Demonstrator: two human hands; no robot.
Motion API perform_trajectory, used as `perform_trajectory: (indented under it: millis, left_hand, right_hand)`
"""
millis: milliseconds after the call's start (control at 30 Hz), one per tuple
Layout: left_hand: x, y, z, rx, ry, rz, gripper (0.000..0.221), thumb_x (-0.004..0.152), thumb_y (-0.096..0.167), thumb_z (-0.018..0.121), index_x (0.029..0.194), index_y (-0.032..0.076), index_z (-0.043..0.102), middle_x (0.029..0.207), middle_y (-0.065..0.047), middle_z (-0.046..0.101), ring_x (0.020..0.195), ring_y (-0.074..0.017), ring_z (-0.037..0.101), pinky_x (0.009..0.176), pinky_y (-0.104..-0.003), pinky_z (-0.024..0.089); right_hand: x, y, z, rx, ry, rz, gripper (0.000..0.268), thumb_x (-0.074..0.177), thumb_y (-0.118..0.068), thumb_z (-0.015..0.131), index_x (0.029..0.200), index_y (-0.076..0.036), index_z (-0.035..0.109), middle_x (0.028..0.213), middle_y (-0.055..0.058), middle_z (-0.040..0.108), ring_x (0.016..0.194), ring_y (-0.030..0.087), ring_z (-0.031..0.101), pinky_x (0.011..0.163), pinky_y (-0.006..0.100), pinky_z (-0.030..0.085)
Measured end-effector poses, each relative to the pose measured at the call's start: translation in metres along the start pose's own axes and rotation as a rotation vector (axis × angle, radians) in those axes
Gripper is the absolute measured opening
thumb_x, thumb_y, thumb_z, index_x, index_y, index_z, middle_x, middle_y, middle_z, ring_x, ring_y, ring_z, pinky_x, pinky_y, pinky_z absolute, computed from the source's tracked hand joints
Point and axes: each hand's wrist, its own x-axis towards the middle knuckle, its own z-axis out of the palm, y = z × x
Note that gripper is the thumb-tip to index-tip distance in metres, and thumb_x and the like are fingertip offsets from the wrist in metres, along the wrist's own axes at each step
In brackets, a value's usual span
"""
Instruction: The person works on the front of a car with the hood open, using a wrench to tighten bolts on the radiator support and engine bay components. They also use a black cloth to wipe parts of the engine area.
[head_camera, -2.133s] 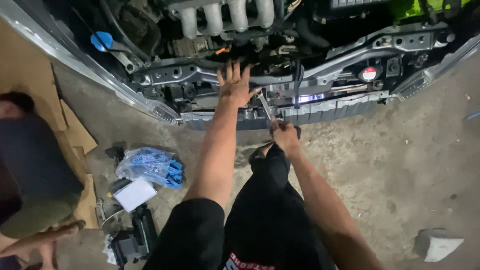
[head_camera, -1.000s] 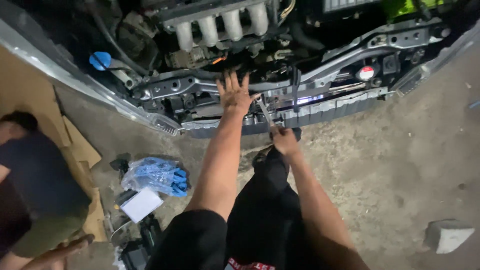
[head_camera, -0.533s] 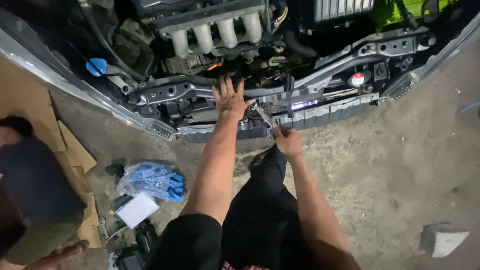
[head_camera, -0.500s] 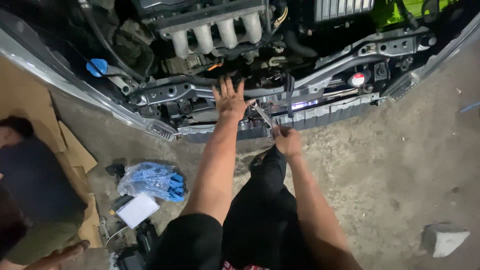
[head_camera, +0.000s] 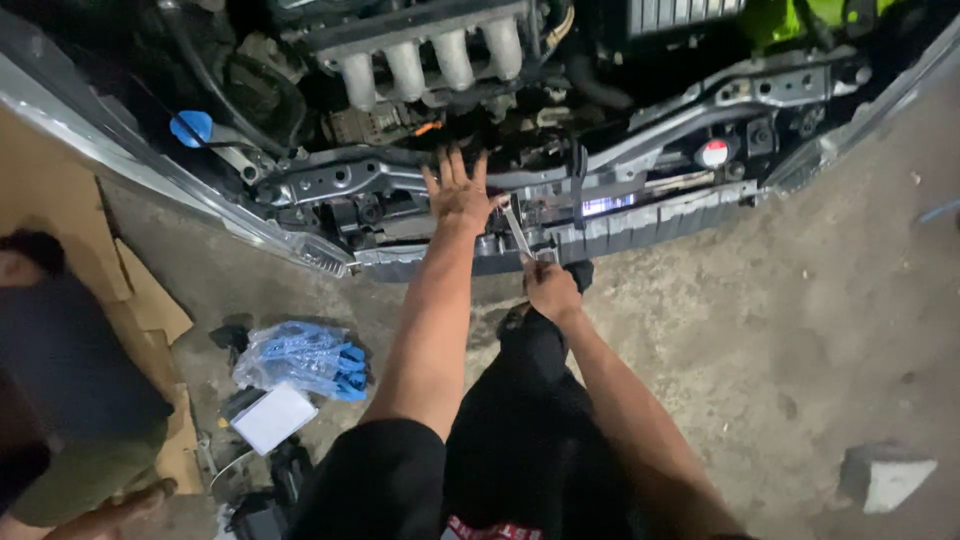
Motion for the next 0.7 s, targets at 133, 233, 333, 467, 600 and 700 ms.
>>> perform_trajectory:
  millis: [133,233,333,467,600,700]
  left_hand:
    - [-0.01,0.003,-0.003,-0.065,0.024,0.022,0.085,0.099,0.071,0.05,0.166,0.03,0.017,0.171,-0.02,0.005,0.159,-0.0367,-0.001,0.124,-0.067,0.003]
    - [-0.012,0.002,-0.005,-0.027,0.034,0.002,0.083,0.101,0.069,0.049,0.166,0.032,0.015,0.172,-0.019,0.003,0.16,-0.0358,-0.002,0.124,-0.068,0.001]
    - [-0.005,0.005,-0.002,-0.01,-0.011,0.031,0.089,0.099,0.074,0.048,0.167,0.031,0.011,0.171,-0.021,0.001,0.159,-0.0386,-0.005,0.123,-0.069,0.0]
    - [0.008,0.0,0.016,-0.003,0.053,0.022,0.09,0.097,0.079,0.042,0.168,0.032,0.012,0.173,-0.017,0.007,0.16,-0.0357,0.0,0.124,-0.067,-0.002]
    - [0.002,0.001,0.012,-0.045,0.074,0.046,0.089,0.098,0.076,0.047,0.167,0.03,0.015,0.172,-0.02,0.005,0.16,-0.0384,0.001,0.123,-0.069,0.001]
    - [0.003,0.005,0.01,0.002,0.079,0.004,0.092,0.094,0.079,0.048,0.167,0.032,0.015,0.172,-0.02,0.005,0.16,-0.0382,0.0,0.125,-0.069,0.003]
  right_hand:
    - [0.026,0.038,-0.028,-0.053,0.016,0.068,0.045,0.089,-0.033,0.061,0.108,0.004,0.077,0.106,0.029,0.074,0.11,0.048,0.068,0.095,0.06,0.053]
    - [0.013,0.018,-0.032,-0.038,0.089,-0.013,0.046,0.097,-0.045,0.057,0.116,-0.008,0.076,0.103,0.021,0.077,0.105,0.046,0.07,0.084,0.056,0.056]
    - [0.029,0.04,-0.001,-0.096,0.007,0.026,0.061,0.096,-0.058,0.05,0.105,-0.003,0.077,0.103,0.022,0.077,0.109,0.044,0.07,0.091,0.058,0.054]
    - [0.031,0.026,-0.036,-0.115,0.051,0.002,0.045,0.093,-0.052,0.056,0.096,-0.014,0.079,0.094,0.016,0.077,0.103,0.043,0.07,0.084,0.059,0.054]
    - [0.008,0.019,-0.018,-0.117,0.04,0.008,0.046,0.095,-0.051,0.055,0.096,-0.014,0.081,0.093,0.015,0.078,0.099,0.042,0.073,0.084,0.051,0.057]
    - [0.04,0.04,-0.001,-0.12,-0.027,-0.007,0.051,0.091,-0.053,0.054,0.09,-0.009,0.079,0.088,0.019,0.078,0.096,0.043,0.074,0.086,0.055,0.057]
